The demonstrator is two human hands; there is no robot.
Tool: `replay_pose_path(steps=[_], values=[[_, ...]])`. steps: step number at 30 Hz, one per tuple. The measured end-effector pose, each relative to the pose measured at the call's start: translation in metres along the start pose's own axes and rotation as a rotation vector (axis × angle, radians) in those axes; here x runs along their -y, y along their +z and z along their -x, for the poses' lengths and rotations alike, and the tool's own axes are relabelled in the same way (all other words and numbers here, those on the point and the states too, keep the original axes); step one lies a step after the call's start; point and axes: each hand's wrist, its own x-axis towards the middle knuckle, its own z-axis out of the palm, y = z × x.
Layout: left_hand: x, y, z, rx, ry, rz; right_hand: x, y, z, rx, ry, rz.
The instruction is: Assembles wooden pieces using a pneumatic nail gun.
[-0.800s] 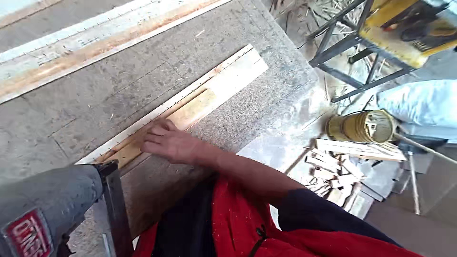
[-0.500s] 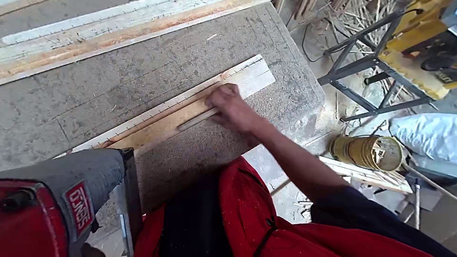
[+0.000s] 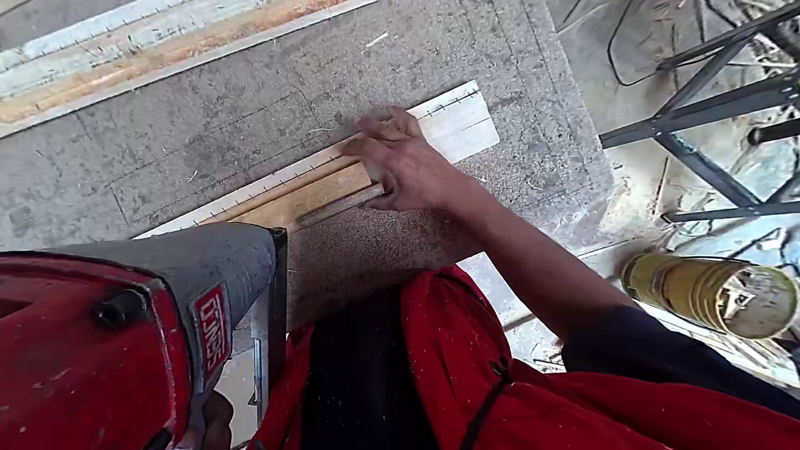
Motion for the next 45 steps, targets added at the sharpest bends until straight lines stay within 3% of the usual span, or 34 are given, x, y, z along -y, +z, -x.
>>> replay_pose_path(steps=[9, 17, 26, 31, 35, 37, 39, 42, 45], values=[[-0.039, 0.008, -0.024, 0.053, -0.040, -0.148, -0.008, 0.005, -0.006, 0.048, -0.003, -0.051], [-0.037, -0.005, -0.038, 0.143, -0.077, -0.027, -0.010, 0.006, -0.003, 0.041, -0.013, -0.057], [-0.075, 0.015, -0.080, 0.161, -0.149, -0.030, -0.013, 0.007, -0.002, 0.024, -0.029, -0.078], [-0.039, 0.002, -0.065, 0.163, -0.155, -0.137, -0.008, 0.006, -0.003, 0.035, -0.032, -0.084], [-0.002, -0.010, -0.022, 0.182, -0.180, 0.156, -0.011, 0.003, 0.000, 0.039, -0.017, -0.107], [0.022, -0.016, 0.016, 0.049, -0.318, 0.313, -0.011, 0.003, 0.001, 0.014, -0.040, -0.116], [0.030, -0.018, 0.051, -0.096, -0.351, 0.368, -0.010, 0.003, -0.002, 0.010, -0.073, -0.124], [0.038, -0.016, 0.084, -0.315, -0.163, 0.303, -0.009, 0.003, -0.003, -0.017, -0.067, -0.113], [0.046, -0.019, 0.105, -0.416, -0.086, 0.228, -0.007, 0.003, -0.003, -0.015, -0.063, -0.108]])
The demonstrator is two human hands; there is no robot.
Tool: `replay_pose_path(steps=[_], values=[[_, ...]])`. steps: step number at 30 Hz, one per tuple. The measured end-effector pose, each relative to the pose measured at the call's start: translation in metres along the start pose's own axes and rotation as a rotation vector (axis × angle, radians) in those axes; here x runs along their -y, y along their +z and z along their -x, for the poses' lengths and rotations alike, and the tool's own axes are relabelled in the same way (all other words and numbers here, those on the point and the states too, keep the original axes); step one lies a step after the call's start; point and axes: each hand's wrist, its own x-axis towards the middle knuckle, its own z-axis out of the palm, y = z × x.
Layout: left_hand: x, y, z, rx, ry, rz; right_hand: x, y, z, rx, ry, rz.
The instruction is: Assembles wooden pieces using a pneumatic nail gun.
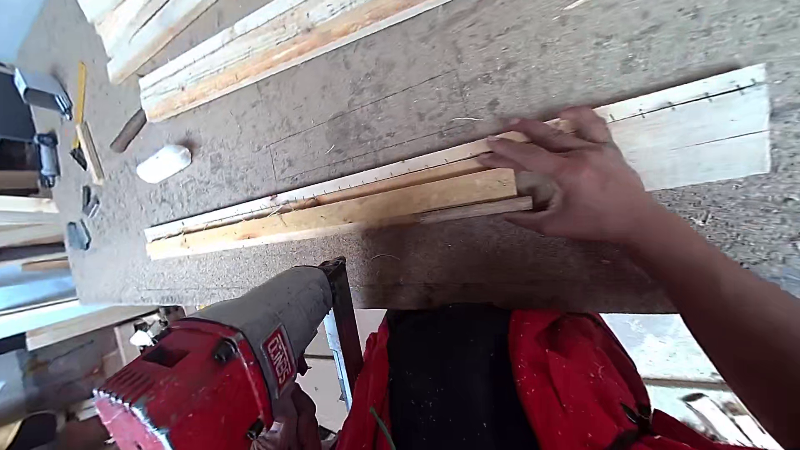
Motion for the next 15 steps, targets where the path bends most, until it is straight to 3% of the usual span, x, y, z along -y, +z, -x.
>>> replay_pose_path(steps=[2, 10, 15], values=[[-0.007, 0.004, -0.004, -0.021, -0.026, 0.017, 0.000, 0.000, 0.000, 0.000, 0.009, 0.007], [-0.044, -0.002, -0.062, 0.152, -0.020, -0.013, 0.001, 0.001, 0.000, 0.008, 0.024, 0.027], [-0.044, 0.003, -0.087, 0.262, -0.081, -0.085, 0.000, 0.003, 0.000, 0.006, 0.052, 0.015]])
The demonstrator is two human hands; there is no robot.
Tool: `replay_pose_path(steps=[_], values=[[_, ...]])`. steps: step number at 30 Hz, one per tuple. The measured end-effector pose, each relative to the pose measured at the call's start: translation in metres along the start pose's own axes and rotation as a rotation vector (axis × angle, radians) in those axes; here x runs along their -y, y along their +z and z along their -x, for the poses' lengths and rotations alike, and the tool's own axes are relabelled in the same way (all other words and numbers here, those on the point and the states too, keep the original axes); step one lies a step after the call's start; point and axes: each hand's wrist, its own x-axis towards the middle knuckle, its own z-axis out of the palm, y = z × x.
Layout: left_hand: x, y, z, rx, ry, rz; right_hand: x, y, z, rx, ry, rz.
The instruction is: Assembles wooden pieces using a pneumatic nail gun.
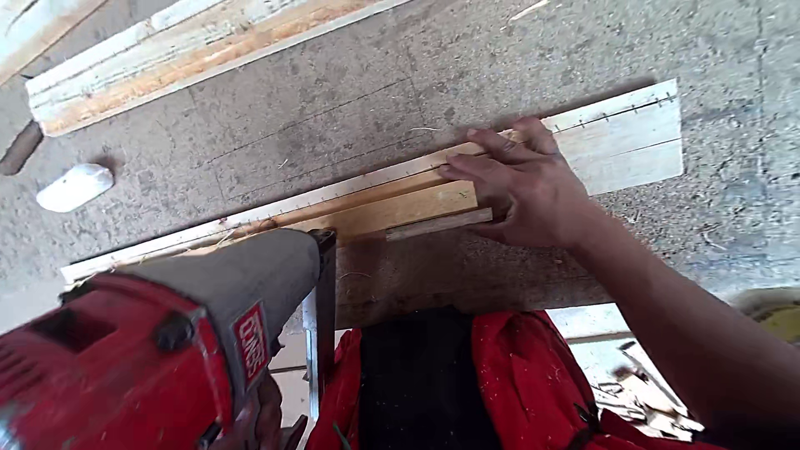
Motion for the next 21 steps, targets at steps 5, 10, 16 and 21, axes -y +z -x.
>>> replay_pose_path(steps=[5, 10, 16, 21], values=[[-0.024, 0.009, -0.019, -0.020, -0.150, -0.030, -0.002, 0.001, 0.000, 0.019, -0.003, -0.007], [-0.054, 0.033, -0.037, 0.043, -0.170, -0.098, -0.003, -0.001, 0.000, 0.026, -0.002, 0.002], [-0.051, 0.064, -0.062, 0.191, -0.208, -0.014, -0.003, -0.002, -0.001, 0.056, -0.008, -0.006], [-0.051, 0.069, -0.047, 0.012, -0.369, -0.067, -0.003, -0.002, 0.000, 0.032, -0.032, -0.006]])
